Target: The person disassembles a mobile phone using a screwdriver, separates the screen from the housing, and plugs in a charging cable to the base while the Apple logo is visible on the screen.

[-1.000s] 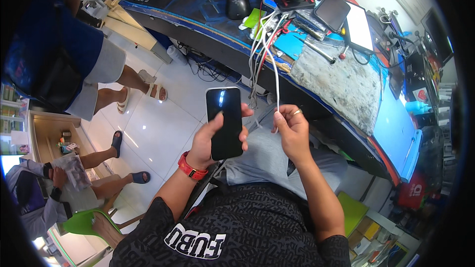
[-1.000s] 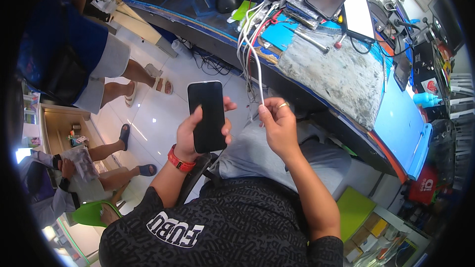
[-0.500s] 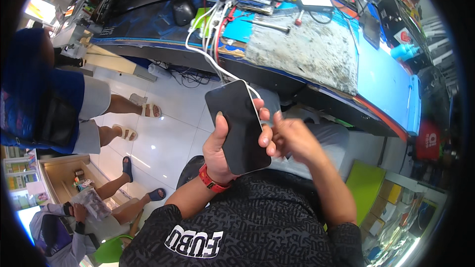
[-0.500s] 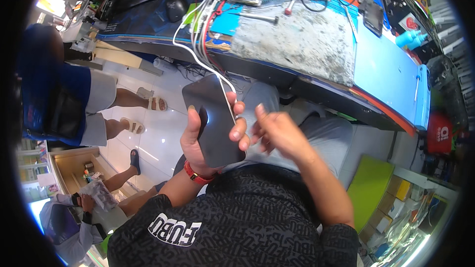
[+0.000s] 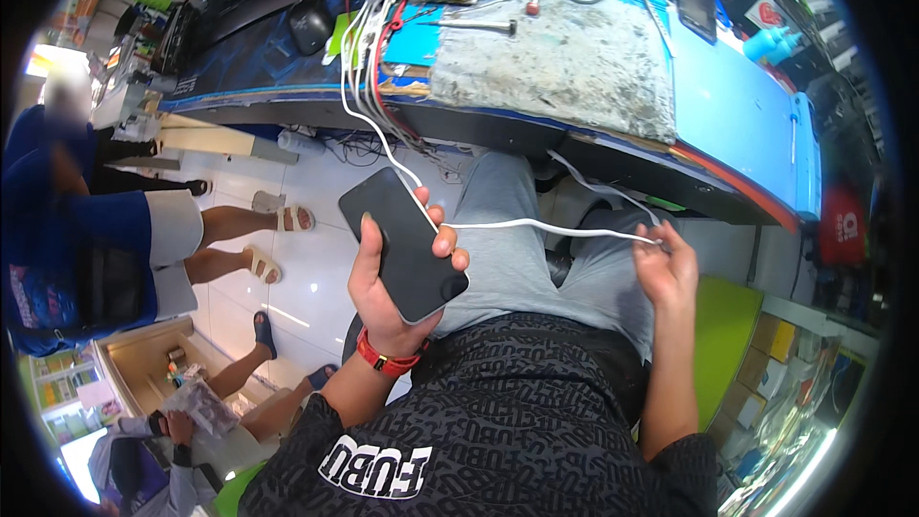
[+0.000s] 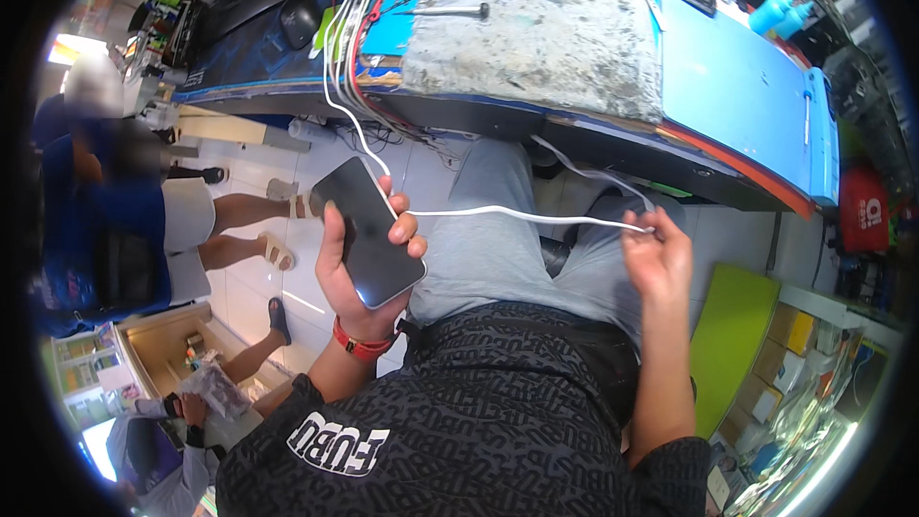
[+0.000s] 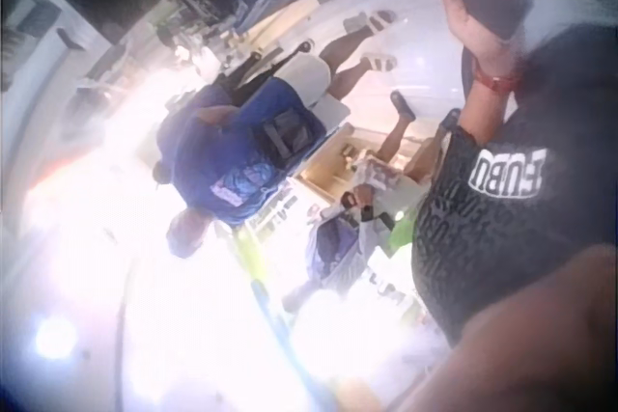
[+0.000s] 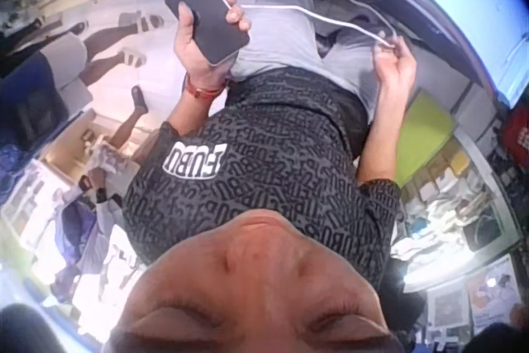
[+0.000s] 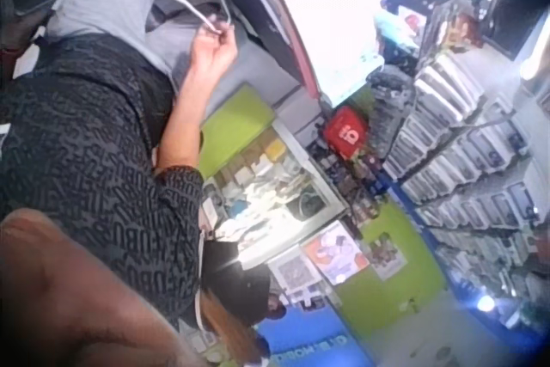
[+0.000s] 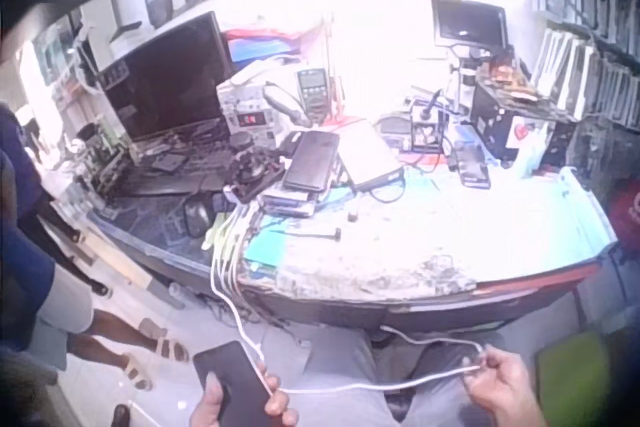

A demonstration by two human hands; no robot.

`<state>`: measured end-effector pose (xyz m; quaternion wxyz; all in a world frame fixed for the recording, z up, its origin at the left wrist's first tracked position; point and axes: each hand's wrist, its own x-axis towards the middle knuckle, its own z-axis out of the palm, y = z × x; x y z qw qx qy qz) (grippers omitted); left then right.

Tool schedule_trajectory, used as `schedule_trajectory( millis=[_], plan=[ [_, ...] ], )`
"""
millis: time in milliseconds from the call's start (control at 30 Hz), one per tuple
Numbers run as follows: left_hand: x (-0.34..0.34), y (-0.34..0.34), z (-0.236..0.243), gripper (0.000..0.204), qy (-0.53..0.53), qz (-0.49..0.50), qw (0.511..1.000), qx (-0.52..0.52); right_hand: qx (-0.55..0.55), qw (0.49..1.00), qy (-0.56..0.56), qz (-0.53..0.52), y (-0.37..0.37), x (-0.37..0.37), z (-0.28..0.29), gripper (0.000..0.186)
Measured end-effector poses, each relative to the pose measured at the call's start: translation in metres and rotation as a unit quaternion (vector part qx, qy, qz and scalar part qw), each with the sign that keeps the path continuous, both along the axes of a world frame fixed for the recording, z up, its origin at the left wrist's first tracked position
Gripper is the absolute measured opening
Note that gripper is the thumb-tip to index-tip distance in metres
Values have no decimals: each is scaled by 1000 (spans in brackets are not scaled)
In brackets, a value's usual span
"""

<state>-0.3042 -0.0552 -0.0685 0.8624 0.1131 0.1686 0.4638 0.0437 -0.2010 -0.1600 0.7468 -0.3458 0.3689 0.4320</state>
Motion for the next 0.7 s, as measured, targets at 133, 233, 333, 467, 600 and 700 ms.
schedule_trajectory(
  millis=[133, 233, 333, 467, 600, 700],
  plan=[
    [0, 5, -6, 64, 20, 2, 999, -46, -76, 992, -94, -23, -61, 66, -52, 7],
    [2, 6, -12, 61, 28, 12, 997, -67, -104, 983, -138, -56, -89, 106, -61, 14],
    [4, 11, -19, 54, 63, 20, 996, -60, -40, 971, -229, -64, -136, 144, -72, 20],
    [4, 11, -18, 52, 199, 131, 970, 46, -129, 836, -515, 139, -48, 25, 50, 25],
    [9, 23, -5, 59, 198, 185, 958, 92, -25, 575, -694, 433, -15, -68, 84, 24],
    [18, 26, 7, 65, 126, 108, 983, 81, 134, 557, -535, 621, 7, -100, 103, 23]
  ],
)
